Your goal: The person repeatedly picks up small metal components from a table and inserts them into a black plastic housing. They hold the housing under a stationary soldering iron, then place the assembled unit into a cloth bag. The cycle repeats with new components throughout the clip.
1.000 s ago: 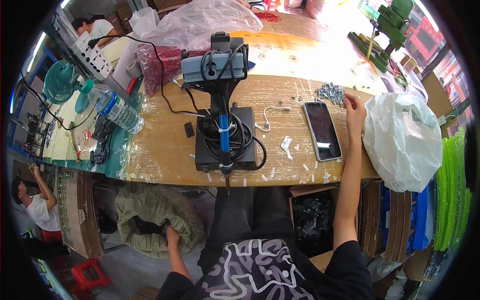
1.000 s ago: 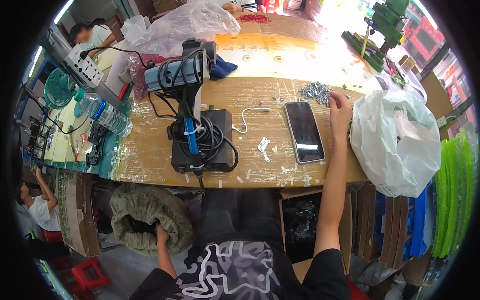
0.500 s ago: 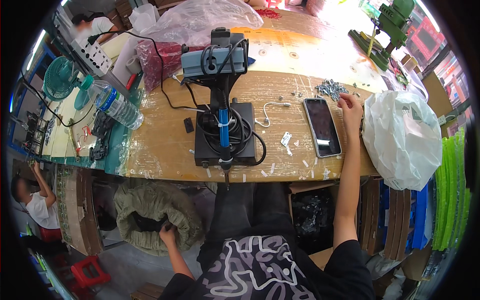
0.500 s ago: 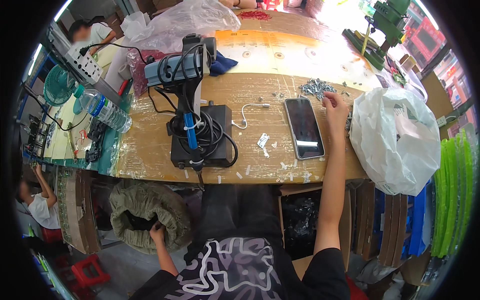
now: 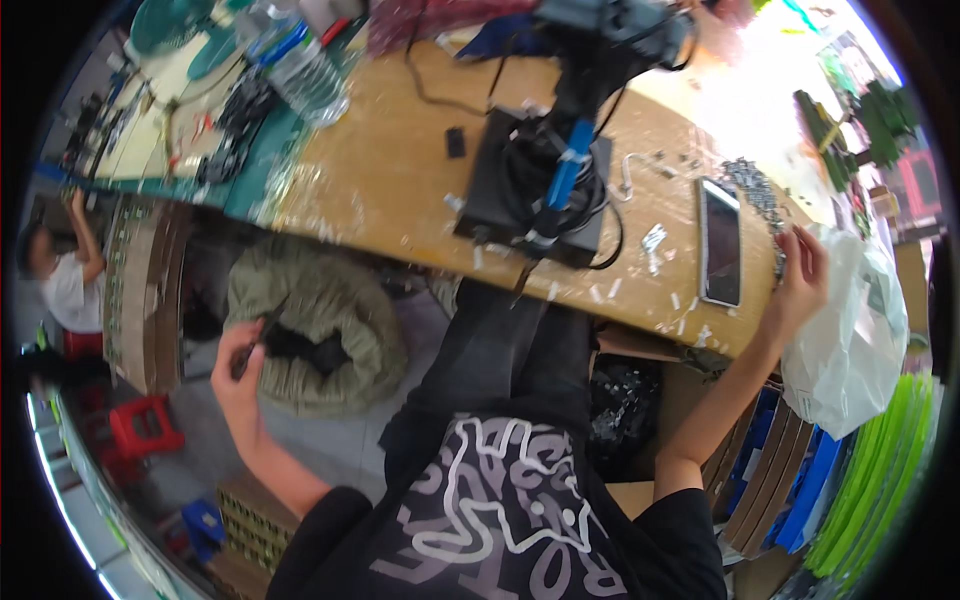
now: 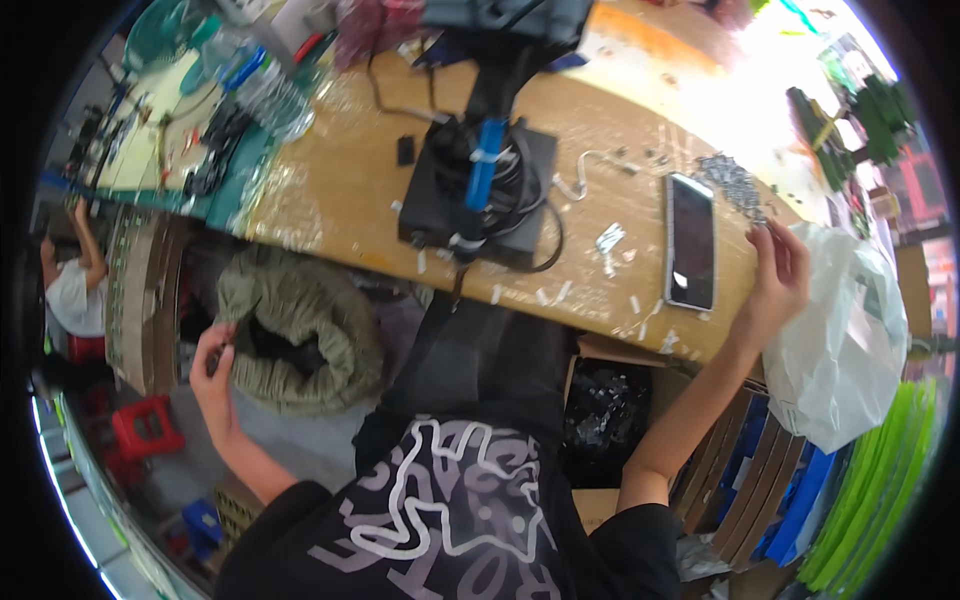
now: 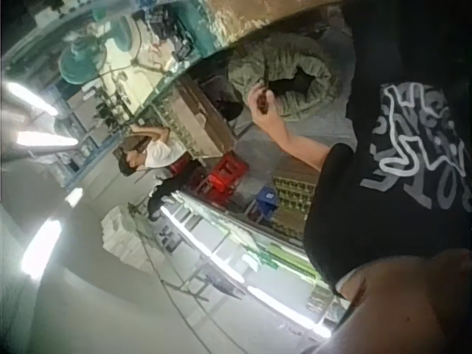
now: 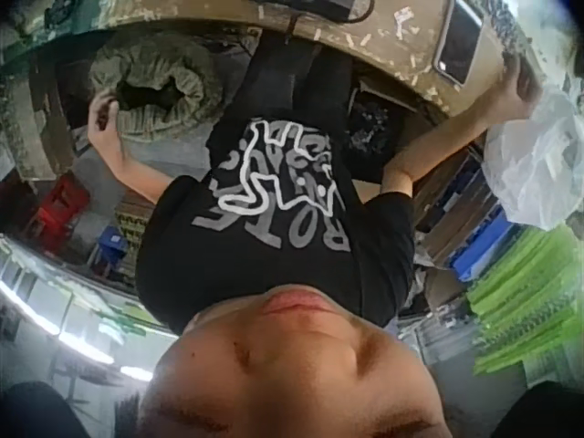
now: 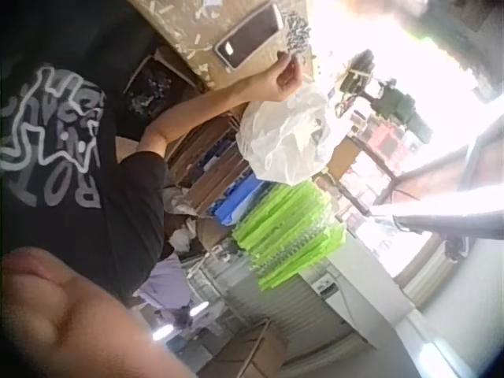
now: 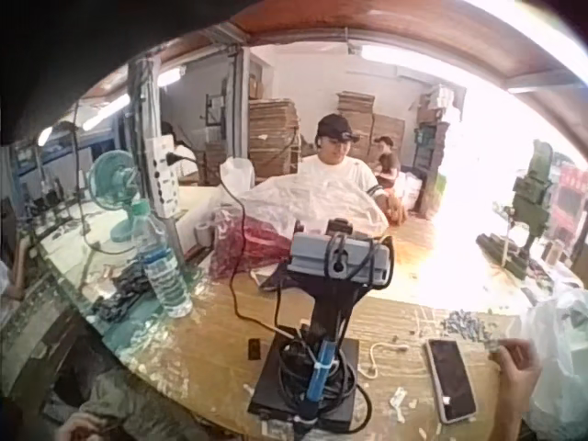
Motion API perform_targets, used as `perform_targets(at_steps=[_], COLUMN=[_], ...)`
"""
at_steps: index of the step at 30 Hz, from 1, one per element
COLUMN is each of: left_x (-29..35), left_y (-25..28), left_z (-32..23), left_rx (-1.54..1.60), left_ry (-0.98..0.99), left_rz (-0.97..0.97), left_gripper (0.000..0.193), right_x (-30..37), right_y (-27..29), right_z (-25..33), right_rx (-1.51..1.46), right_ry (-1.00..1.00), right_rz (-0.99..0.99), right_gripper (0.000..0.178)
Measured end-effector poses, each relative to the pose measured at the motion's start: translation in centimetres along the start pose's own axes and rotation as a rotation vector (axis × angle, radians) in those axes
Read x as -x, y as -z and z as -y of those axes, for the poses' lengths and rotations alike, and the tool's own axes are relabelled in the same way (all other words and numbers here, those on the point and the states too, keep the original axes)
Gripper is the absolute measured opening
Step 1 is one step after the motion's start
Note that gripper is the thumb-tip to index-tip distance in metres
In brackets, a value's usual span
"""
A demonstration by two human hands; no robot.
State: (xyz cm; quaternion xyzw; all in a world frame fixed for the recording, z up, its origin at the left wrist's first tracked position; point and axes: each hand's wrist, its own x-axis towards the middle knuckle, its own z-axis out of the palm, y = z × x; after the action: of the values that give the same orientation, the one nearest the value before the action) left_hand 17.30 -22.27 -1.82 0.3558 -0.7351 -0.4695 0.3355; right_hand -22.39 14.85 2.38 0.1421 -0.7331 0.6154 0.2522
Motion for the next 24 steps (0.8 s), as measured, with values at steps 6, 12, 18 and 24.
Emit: perform_targets(at_steps=[6, 12, 18, 24], left_x=[1.8, 5.5, 6.4, 6.5], left_y=[-10.3, -16.0, -16.6, -16.2], left_z=[-3.0, -4.7, -5.2, -5.2], left_rx=[0.728, 0.745, 0.921, 0.976], left_ry=[0.320, 0.482, 0.611, 0.585], left_rz=[0.406, 0.606, 0.630, 0.255], left_gripper=[0.024, 0.035, 0.029, 0.024], right_x=[10.0, 18.2, 21.7, 20.5], right_y=[-2.1, -4.9, -5.3, -4.7], right_z=[5.4, 6.1, 6.8, 5.6], right_rx=[-0.337, -0.690, -0.908, -0.903], right_ry=[0.033, -0.361, -0.645, -0.667], right_rz=[0.341, 0.710, 0.798, 0.538], right_gripper=[0.018, 0.023, 0.020, 0.021])
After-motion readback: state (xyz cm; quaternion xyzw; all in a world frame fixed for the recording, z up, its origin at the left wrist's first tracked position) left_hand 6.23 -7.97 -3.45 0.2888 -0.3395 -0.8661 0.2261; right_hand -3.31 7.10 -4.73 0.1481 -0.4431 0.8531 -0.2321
